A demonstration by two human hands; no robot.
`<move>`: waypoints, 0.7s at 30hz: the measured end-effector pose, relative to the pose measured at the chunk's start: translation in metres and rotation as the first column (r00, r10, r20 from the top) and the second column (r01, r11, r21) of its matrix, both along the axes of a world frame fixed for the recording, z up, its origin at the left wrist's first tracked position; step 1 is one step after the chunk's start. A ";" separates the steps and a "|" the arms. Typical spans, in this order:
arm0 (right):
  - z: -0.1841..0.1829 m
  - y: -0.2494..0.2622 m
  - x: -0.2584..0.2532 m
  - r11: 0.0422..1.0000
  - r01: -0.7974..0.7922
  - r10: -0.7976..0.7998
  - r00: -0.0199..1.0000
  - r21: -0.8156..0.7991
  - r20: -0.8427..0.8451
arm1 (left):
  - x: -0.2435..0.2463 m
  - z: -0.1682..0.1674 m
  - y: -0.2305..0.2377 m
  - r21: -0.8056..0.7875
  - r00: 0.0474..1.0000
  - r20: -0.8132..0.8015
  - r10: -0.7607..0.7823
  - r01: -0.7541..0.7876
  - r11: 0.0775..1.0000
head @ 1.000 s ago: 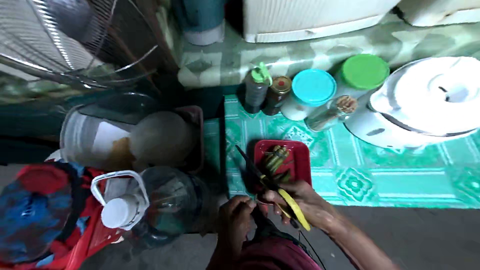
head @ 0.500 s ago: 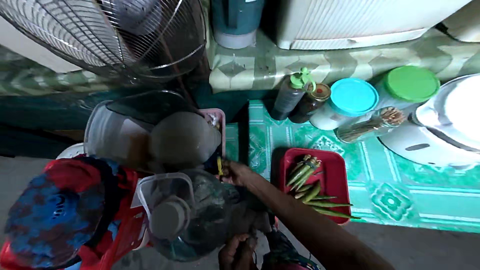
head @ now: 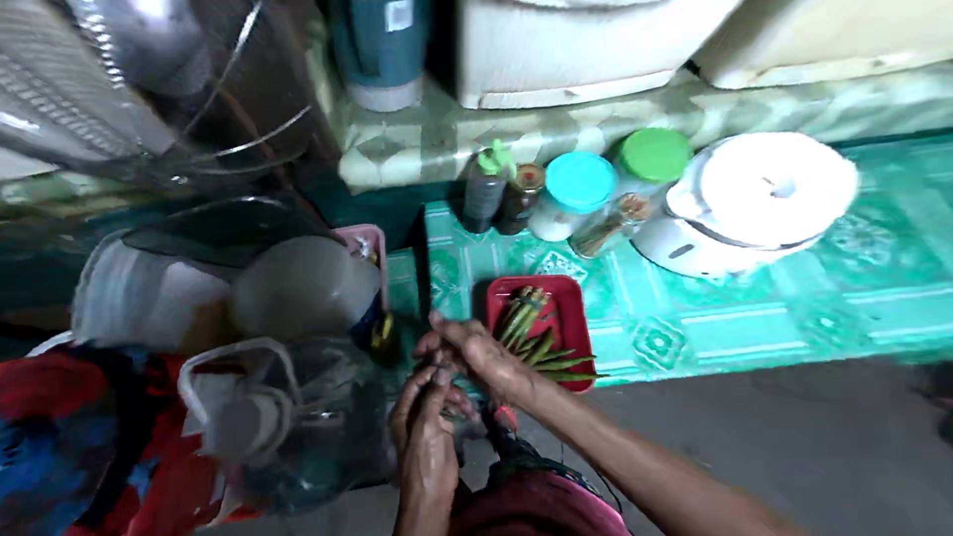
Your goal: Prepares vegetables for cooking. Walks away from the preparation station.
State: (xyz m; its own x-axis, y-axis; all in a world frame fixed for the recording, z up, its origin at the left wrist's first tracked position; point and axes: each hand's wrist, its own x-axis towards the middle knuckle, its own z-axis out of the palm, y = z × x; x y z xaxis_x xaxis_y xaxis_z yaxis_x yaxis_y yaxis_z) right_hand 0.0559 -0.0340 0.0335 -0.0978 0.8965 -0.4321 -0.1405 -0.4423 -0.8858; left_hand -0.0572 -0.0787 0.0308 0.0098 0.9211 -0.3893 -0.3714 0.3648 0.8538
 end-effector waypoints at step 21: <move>-0.016 -0.085 0.079 0.904 0.340 -0.359 0.933 0.260 0.026 | 0.089 0.011 0.022 0.009 0.980 -0.174 -0.095 0.098 0.995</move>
